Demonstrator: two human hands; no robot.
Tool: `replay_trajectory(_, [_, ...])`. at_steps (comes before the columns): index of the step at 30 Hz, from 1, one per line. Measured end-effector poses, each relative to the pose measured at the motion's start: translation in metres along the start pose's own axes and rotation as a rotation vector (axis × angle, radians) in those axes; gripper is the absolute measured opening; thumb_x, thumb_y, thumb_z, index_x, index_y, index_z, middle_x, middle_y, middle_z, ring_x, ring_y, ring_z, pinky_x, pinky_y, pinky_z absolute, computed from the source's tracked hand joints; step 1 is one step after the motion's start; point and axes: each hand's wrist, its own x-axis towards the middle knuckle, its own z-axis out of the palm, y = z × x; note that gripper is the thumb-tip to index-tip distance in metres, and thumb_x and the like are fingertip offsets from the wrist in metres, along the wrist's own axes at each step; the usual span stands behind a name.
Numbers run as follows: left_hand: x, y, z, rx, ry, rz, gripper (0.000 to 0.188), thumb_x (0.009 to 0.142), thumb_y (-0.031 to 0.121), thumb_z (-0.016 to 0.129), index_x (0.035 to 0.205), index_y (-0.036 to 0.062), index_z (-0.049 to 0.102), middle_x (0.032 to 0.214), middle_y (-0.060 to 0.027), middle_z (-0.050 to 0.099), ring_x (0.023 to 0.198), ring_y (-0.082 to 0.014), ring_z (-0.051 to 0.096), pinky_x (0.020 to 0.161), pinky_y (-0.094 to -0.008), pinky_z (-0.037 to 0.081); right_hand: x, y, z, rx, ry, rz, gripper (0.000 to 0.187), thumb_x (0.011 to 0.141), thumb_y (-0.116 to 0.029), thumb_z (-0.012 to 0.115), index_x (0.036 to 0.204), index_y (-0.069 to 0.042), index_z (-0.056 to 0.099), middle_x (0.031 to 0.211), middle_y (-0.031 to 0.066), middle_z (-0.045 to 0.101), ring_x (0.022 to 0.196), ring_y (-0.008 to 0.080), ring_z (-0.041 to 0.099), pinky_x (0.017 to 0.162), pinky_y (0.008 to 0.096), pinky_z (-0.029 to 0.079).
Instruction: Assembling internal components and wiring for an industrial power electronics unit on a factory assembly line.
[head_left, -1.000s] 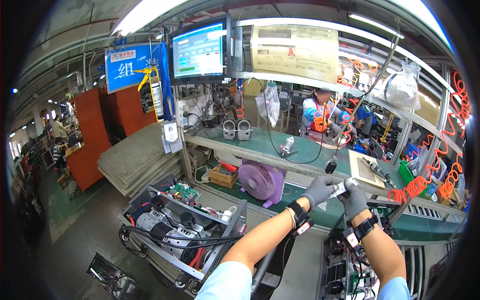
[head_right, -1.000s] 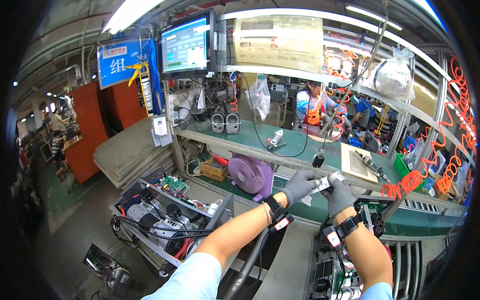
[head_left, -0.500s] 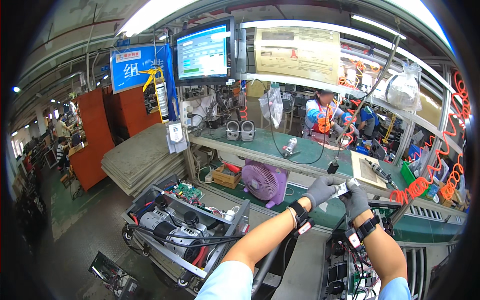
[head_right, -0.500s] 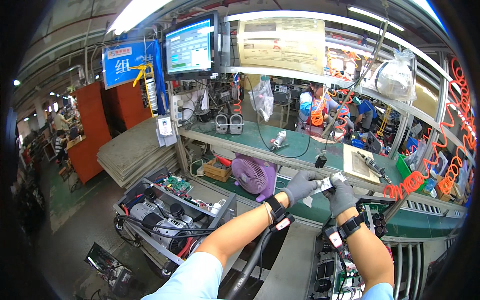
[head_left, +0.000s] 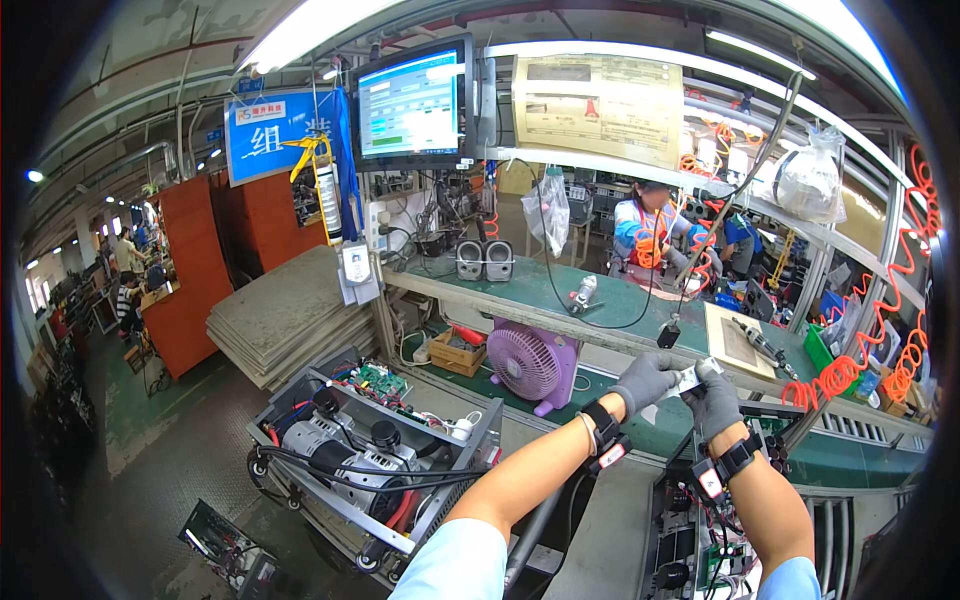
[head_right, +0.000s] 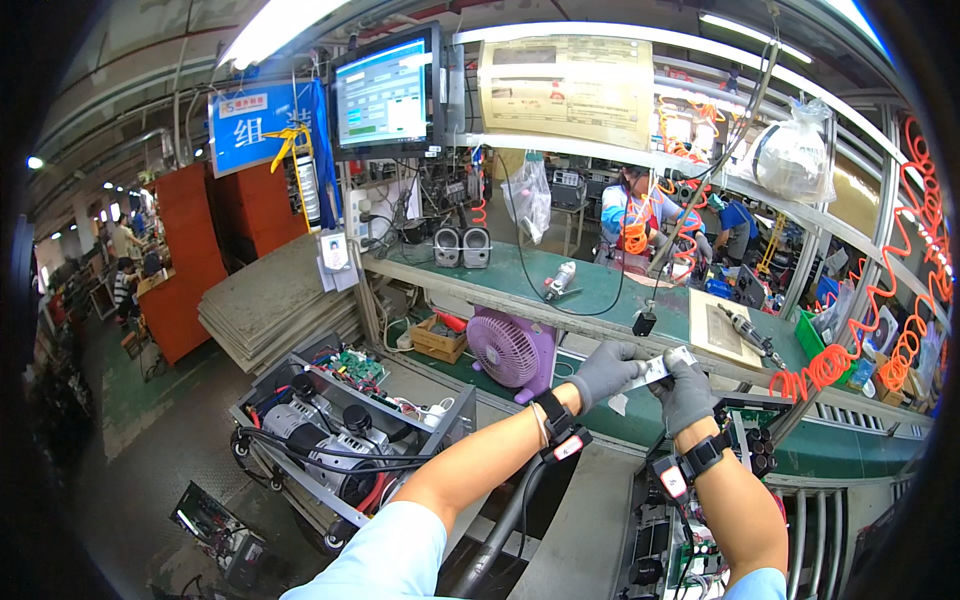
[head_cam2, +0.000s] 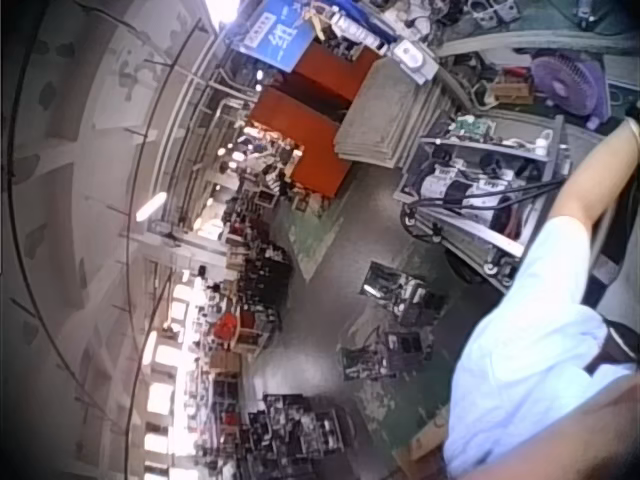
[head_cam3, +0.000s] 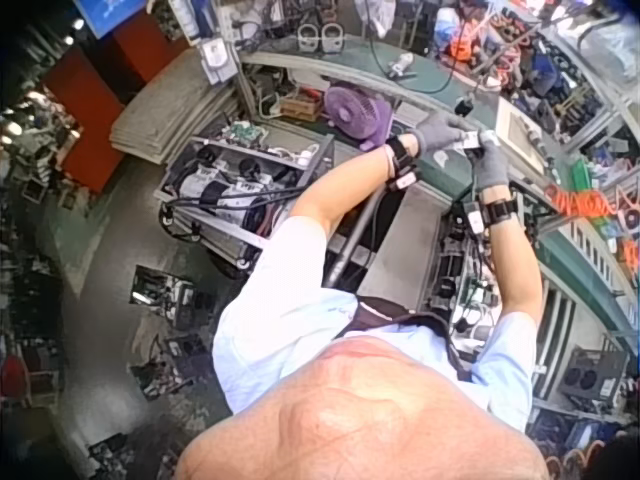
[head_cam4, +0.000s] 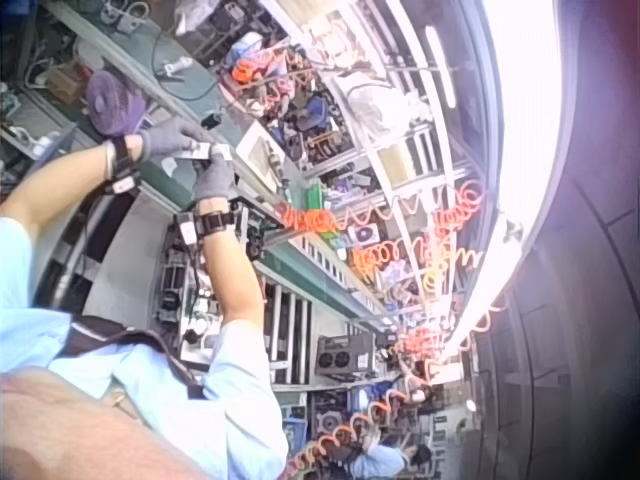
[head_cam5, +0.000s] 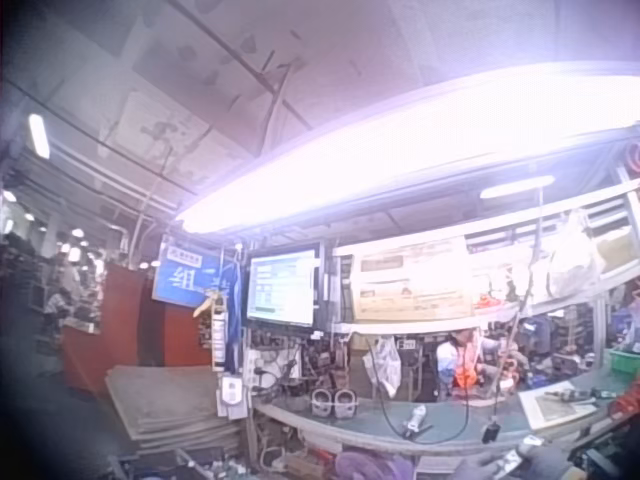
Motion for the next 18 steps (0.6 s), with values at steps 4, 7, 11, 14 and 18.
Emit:
replay_trajectory(4, [-0.002, 0.007, 0.004, -0.052, -0.008, 0.018, 0.023, 0.081, 0.012, 0.057, 0.100, 0.0009, 0.065, 0.084, -0.0060, 0.065, 0.071, -0.0113, 0.058, 0.065, -0.0270, 0.046, 0.001, -0.002, -0.004, 0.013, -0.013, 0.006, 0.013, 0.088, -0.018, 0.056, 0.099, -0.012, 0.053, 0.085, 0.0028, 0.059, 0.073, 0.0164, 0.059, 0.059, 0.0295, 0.050])
replay_trajectory(7, [-0.004, 0.005, -0.001, -0.068, -0.019, 0.020, 0.023, 0.081, 0.011, 0.057, 0.100, 0.0013, 0.065, 0.084, -0.0057, 0.065, 0.072, -0.0112, 0.058, 0.065, -0.0265, 0.046, 0.002, 0.001, 0.000, 0.021, -0.011, 0.000, 0.014, 0.088, -0.018, 0.056, 0.100, -0.011, 0.053, 0.085, 0.0031, 0.059, 0.074, 0.0166, 0.059, 0.059, 0.0295, 0.050])
replay_trajectory(11, [-0.007, 0.010, -0.002, -0.096, -0.042, 0.026, 0.024, 0.081, 0.009, 0.056, 0.101, 0.0015, 0.065, 0.084, -0.0052, 0.065, 0.071, -0.0107, 0.058, 0.063, -0.0253, 0.046, 0.002, 0.000, -0.002, 0.033, -0.043, 0.002, 0.015, 0.088, -0.018, 0.056, 0.100, -0.011, 0.053, 0.086, 0.0036, 0.059, 0.074, 0.0172, 0.059, 0.059, 0.0304, 0.050])
replay_trajectory(14, [-0.008, 0.009, -0.002, -0.111, -0.050, 0.016, 0.024, 0.081, 0.009, 0.055, 0.102, 0.0015, 0.065, 0.085, -0.0052, 0.065, 0.069, -0.0102, 0.058, 0.062, -0.0249, 0.046, 0.002, 0.000, -0.003, 0.035, -0.031, 0.007, 0.015, 0.088, -0.019, 0.056, 0.100, -0.011, 0.053, 0.086, 0.0033, 0.059, 0.075, 0.0174, 0.059, 0.061, 0.0314, 0.050])
replay_trajectory(18, [-0.014, 0.011, -0.001, -0.141, -0.040, 0.048, 0.024, 0.081, 0.008, 0.055, 0.102, 0.0016, 0.065, 0.084, -0.0052, 0.065, 0.068, -0.0096, 0.058, 0.062, -0.0246, 0.047, -0.003, 0.000, -0.002, 0.008, -0.040, 0.011, 0.014, 0.088, -0.019, 0.057, 0.100, -0.011, 0.053, 0.086, 0.0033, 0.059, 0.075, 0.0174, 0.058, 0.062, 0.0321, 0.050])
